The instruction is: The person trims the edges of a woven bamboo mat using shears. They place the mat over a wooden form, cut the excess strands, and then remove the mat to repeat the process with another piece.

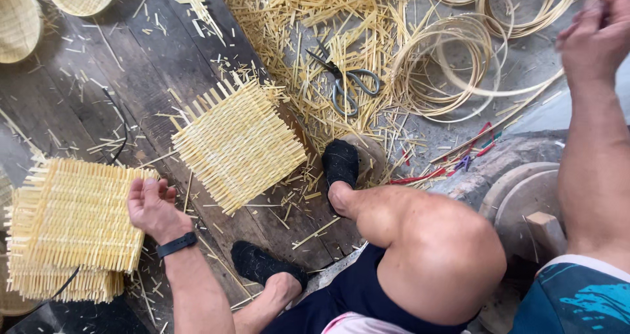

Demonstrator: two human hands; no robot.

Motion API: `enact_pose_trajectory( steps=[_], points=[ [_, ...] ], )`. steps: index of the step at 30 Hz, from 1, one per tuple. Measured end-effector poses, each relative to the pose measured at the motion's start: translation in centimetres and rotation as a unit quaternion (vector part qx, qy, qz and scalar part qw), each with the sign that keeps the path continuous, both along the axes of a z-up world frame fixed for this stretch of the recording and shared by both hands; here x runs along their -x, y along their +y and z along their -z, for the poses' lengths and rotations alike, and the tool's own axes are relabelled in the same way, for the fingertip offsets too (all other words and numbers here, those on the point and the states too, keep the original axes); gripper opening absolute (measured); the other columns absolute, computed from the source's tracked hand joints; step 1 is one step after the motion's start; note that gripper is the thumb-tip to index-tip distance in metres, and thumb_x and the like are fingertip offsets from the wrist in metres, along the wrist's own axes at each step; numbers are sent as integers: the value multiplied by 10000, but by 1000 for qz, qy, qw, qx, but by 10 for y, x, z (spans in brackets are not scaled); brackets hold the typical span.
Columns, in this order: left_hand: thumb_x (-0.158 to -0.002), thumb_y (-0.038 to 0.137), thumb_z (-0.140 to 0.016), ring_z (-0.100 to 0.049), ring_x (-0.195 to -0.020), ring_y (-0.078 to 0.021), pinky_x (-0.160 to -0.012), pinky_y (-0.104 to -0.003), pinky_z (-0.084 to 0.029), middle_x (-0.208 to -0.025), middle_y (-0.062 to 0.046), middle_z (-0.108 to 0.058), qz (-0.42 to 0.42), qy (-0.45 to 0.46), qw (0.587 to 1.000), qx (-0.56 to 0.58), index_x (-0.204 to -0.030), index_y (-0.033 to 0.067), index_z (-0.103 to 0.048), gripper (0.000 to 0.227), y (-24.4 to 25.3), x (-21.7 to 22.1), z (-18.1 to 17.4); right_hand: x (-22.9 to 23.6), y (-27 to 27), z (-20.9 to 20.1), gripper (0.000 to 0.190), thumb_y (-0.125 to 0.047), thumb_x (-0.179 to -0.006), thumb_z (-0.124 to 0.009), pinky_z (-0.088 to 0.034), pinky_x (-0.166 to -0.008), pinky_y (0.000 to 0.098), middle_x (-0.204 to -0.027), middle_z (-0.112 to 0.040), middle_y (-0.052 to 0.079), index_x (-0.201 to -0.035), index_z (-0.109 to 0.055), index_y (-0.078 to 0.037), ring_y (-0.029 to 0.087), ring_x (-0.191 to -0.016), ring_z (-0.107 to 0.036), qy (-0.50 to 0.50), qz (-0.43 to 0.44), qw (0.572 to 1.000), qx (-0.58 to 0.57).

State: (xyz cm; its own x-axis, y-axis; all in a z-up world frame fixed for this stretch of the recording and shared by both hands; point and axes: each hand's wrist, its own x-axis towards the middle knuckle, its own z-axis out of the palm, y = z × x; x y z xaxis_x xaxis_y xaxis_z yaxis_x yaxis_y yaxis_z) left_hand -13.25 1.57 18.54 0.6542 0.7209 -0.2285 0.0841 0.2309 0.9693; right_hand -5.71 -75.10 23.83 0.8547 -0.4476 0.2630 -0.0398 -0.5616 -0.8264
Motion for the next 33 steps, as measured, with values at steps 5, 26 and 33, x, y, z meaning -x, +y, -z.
enact_pose_trajectory(
  steps=[5, 26, 33],
  points=[
    [-971, 199, -717, -647, -833, -118, -678, -251, -549, -985, -13, -708, 96, 52, 992, -59, -1079, 126, -722, 131, -53, -6, -43, 4, 113, -89, 80, -82, -1177, -595, -520, -617, 224, -871, -639, 5, -1148, -663, -52, 71, -721, -606, -36, -160, 983, -87],
    [-1075, 348, -564, -475, -584, -128, -611, -302, -426, -593, 23, -470, 201, -191, 867, 414, -914, 65, -651, 338, -60, -6, -37, -46, 432, -75, 458, -475, -1027, -554, -491, -487, 265, -635, -572, 8, -892, -719, -70, 114, -501, -506, 342, -404, 778, -337],
    [-1051, 354, -611, -489, -544, -112, -569, -294, -434, -568, 34, -482, 182, -171, 866, 432, -873, 82, -639, 326, -56, -1, -19, -44, 454, -45, 397, -373, -1034, -684, -266, -327, 228, -524, -416, -51, -757, -609, -99, 70, -395, -342, 298, -278, 807, -427]
  ],
)
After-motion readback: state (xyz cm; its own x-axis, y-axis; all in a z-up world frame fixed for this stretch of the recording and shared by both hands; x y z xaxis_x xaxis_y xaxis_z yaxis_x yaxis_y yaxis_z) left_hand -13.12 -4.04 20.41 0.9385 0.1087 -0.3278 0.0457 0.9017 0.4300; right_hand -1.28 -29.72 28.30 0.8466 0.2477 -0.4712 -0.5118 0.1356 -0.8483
